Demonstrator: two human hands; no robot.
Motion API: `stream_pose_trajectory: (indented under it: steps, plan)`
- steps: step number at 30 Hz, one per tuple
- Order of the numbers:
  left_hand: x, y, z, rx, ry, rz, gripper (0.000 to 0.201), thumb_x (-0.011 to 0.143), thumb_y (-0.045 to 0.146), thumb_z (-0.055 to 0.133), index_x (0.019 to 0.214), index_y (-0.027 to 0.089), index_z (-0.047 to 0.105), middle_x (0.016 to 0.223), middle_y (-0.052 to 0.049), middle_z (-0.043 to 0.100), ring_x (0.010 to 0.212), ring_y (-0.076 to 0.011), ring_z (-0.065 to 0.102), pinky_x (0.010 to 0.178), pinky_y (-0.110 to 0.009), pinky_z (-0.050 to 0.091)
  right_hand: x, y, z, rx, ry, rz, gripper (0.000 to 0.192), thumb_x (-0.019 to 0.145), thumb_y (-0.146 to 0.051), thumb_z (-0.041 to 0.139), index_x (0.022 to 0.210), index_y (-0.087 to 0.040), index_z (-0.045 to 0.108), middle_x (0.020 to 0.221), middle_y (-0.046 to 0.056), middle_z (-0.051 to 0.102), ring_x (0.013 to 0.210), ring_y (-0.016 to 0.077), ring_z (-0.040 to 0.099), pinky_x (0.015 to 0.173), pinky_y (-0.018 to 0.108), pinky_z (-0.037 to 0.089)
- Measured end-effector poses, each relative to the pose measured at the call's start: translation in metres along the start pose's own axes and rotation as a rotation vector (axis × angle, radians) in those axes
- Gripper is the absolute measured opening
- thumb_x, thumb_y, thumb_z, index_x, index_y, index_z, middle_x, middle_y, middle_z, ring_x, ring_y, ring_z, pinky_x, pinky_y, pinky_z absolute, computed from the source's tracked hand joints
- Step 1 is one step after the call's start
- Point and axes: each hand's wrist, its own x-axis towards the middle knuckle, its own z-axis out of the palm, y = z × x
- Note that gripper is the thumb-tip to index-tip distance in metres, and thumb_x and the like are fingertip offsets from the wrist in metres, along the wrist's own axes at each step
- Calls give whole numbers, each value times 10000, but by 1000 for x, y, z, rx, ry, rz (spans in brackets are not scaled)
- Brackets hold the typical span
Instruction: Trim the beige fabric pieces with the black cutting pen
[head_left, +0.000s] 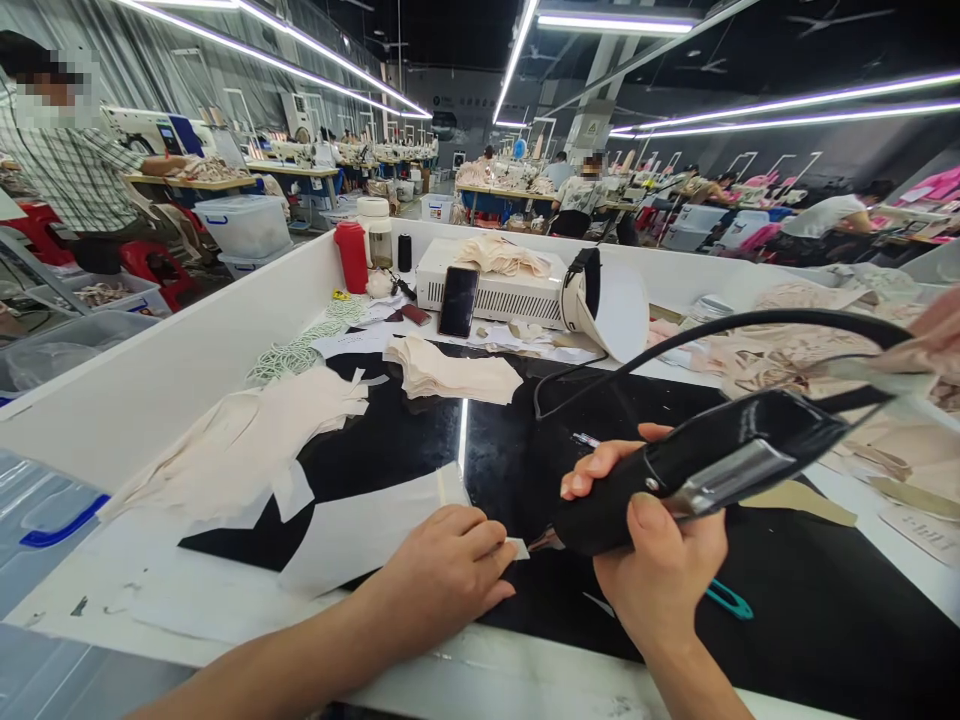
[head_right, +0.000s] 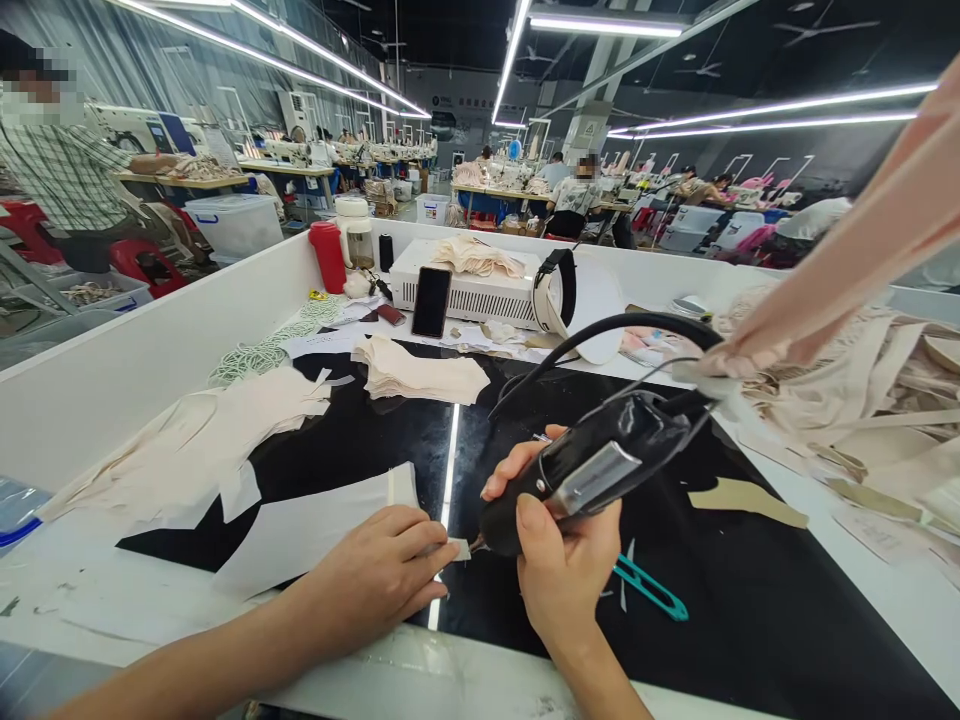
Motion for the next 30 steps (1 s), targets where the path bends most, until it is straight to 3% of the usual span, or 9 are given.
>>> stream_pose_trajectory:
  steps: [8, 16, 30]
  plan:
    - [1, 1, -2, -4, -5, 4, 419, 927, 368, 779, 1242, 145, 617, 1059, -35, 694, 985, -233, 641, 873, -361, 538, -6, 1, -3, -45, -13, 27, 352, 894, -317, 758, 1212, -285, 610, 863, -20, 677, 676, 149, 660, 632, 334, 587]
    - [-11, -12, -2, -98, 41, 56, 206, 1068, 267, 564, 1235, 162, 620, 1191, -44, 730, 1112, -189, 664, 1080, -379, 478, -4, -2, -7, -66, 26, -3, 398, 842, -350, 802, 1188, -272, 621, 839, -21, 672, 654, 152, 647, 608, 330, 576]
    - [-16, -13, 3, -76, 49, 39, 225, 1038, 275, 621, 1227, 152, 632, 1210, -62, 724, 1151, -203, 654, 1118, -395, 469, -2, -10, -5, -84, 88, 30, 448, 741, -367, 857, 1118, -253, 643, 766, -23, 687, 609, 166, 629, 574, 343, 575]
